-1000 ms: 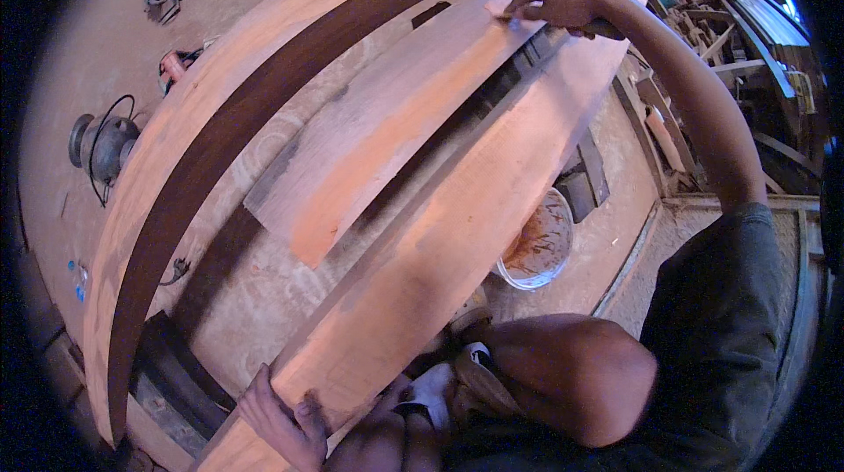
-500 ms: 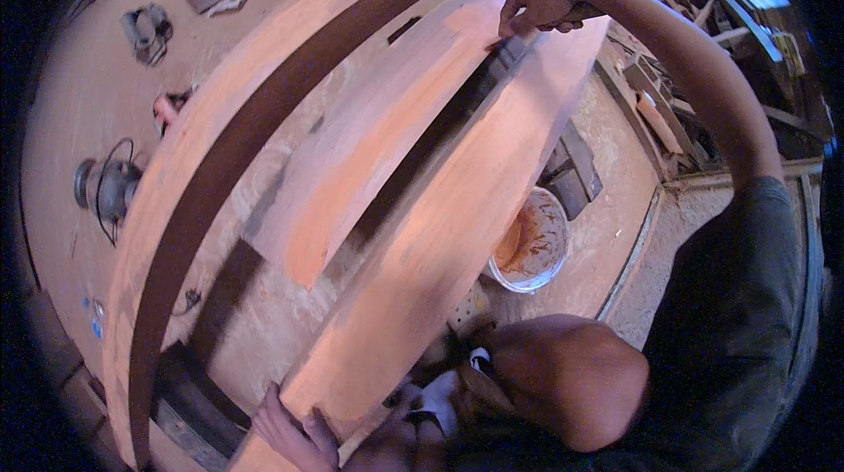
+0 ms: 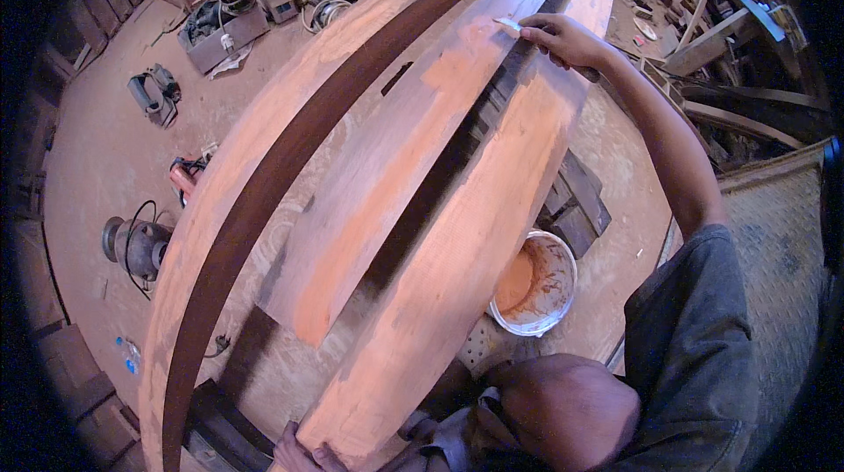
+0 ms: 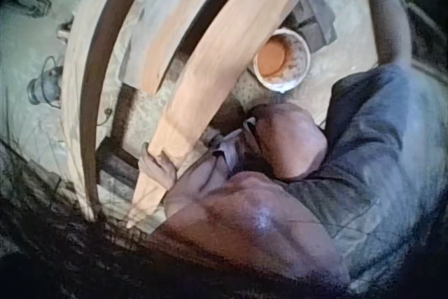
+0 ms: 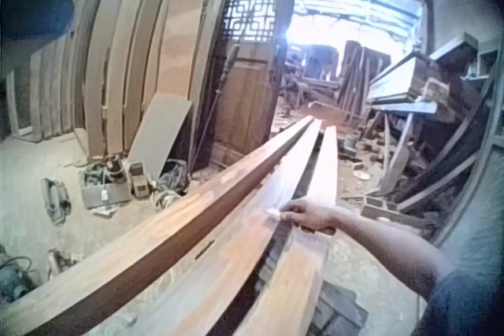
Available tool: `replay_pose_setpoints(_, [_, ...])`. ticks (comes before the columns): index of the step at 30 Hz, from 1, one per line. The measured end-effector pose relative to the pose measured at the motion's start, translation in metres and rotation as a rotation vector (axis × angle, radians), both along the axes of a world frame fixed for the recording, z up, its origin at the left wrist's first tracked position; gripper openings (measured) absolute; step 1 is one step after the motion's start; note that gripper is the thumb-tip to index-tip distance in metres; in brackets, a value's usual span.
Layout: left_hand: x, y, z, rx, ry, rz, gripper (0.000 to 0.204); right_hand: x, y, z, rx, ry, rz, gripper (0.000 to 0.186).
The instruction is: The person applies a brown finish to long wooden planks using a brush and a bucket. They repeatedly dip the brush into the bucket and spread the finish along the length of the planks, occasionally repositioning the planks to access different sections.
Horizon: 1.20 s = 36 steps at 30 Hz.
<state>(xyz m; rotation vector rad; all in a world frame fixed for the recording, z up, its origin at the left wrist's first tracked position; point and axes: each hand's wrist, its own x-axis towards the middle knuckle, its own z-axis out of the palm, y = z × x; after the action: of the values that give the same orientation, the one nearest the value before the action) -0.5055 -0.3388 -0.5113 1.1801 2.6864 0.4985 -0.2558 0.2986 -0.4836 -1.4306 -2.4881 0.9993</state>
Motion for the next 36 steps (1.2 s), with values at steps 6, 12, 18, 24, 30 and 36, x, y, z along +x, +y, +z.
replay_pose_setpoints(6, [0.001,0.0,-0.006,0.037,0.042,-0.006,0.05,-0.022,0.003,-0.013,0.066,-0.026,0.118,0.04])
replay_pose_setpoints(12, [0.0,-0.003,-0.004,-0.015,0.032,0.004,0.052,-0.014,0.001,-0.002,0.164,-0.253,0.089,0.037])
replay_pose_setpoints(18, [0.001,0.003,0.002,-0.05,0.068,0.019,0.056,-0.027,0.034,0.034,0.088,-0.41,0.159,0.034])
replay_pose_setpoints(24, [-0.003,0.01,-0.012,-0.04,-0.019,-0.041,0.058,-0.007,0.12,-0.019,0.575,-0.688,0.629,0.038])
replay_pose_setpoints(30, [-0.007,-0.004,0.008,-0.029,0.035,0.028,0.065,-0.092,0.007,0.035,-0.108,-0.853,0.39,0.034])
replay_pose_setpoints(36, [-0.008,0.005,-0.002,0.02,-0.023,-0.023,0.068,-0.079,0.059,0.02,0.304,-0.669,0.601,0.034])
